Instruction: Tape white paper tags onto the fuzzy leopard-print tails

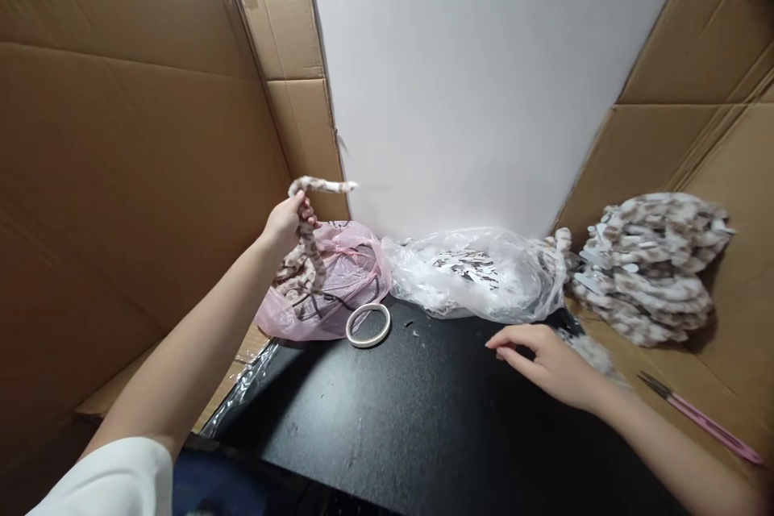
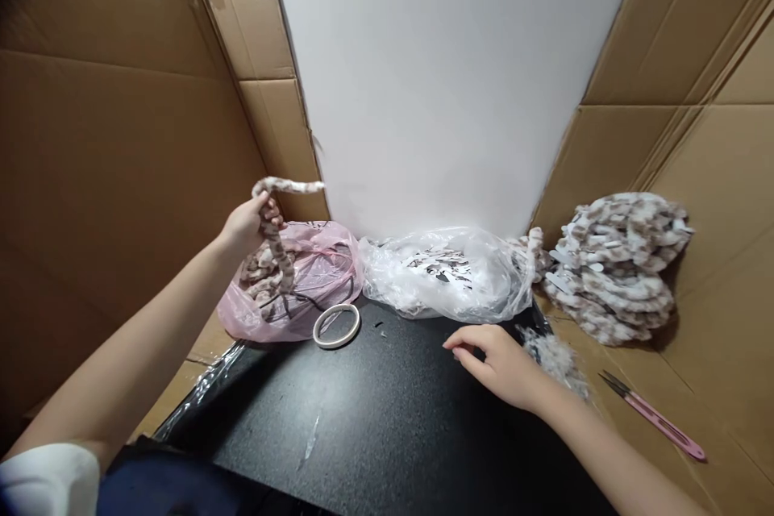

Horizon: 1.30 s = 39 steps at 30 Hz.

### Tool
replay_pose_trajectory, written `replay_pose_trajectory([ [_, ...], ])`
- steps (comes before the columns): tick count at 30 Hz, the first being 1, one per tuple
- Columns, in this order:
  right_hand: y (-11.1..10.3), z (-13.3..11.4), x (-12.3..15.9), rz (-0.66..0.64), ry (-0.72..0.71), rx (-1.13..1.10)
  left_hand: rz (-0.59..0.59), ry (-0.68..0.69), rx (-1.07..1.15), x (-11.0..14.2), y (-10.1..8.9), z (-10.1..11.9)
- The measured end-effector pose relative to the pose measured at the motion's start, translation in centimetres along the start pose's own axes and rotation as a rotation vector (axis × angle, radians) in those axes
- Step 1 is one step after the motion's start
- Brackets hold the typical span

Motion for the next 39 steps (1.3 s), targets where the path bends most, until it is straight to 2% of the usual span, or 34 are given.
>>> replay_pose_trajectory([
  [2,-0.4,-1.2,-0.9,0.049,0.006,-0.089,-0.046,-0.017,0.155,0.9,1.9,2.3],
  [4,-0.7,-2.6,-1.9,0.110,0.009,-0.192,-0.163,-0.162,0.599,2.6,4.9,3.5],
  [7,-0.5,-4.6,-3.7,0.183,0.032,-0.392,-0.310,-0.307,0.892,6.0,9.4,5.0],
  [10,-0.6,-5.7,-5.9,0.275,0.071,-0.644,-0.473,-0.480,0.912,9.8,13.5,4.6],
  [14,-3.5,-6.1,-7.6,0.549,0.044,-0.827,-0.735,-0.654,0.815,14.5,17.1,2.6],
  [16,-5.0,-5.9,-7.5,0.680,0.032,-0.851,-0.837,-0.709,0.755,16.2,18.0,1.5],
  [19,-5.6,-5.6,-7.3,0.727,0.048,-0.855,-0.935,-0.743,0.659,17.8,18.9,0.3],
  [28,-1.5,-2.0,-6.3,0.614,0.213,-1.202,-1.261,-0.742,0.346,20.3,20.2,-2.9],
  [30,-1.0,-1.7,-5.8,0.606,0.220,-1.172,-1.260,-0.678,0.316,20.5,20.4,-3.2],
  [34,0.2,-2.2,-4.8,0.555,0.171,-1.003,-1.095,-0.486,0.359,20.8,21.0,-3.4],
  [39,2.8,-2.2,-4.1,0.501,0.192,-0.987,-0.998,-0.521,0.440,22.2,22.0,-5.8],
])
Point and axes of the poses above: each hand's wrist, its own x-axis away from the middle knuckle, its own y-axis out of the palm, z = x × y, the point moved 8 cm from there along -x, towards the middle knuckle, and after that the axes turned 13 degrees about x, right-handed, at the moved point
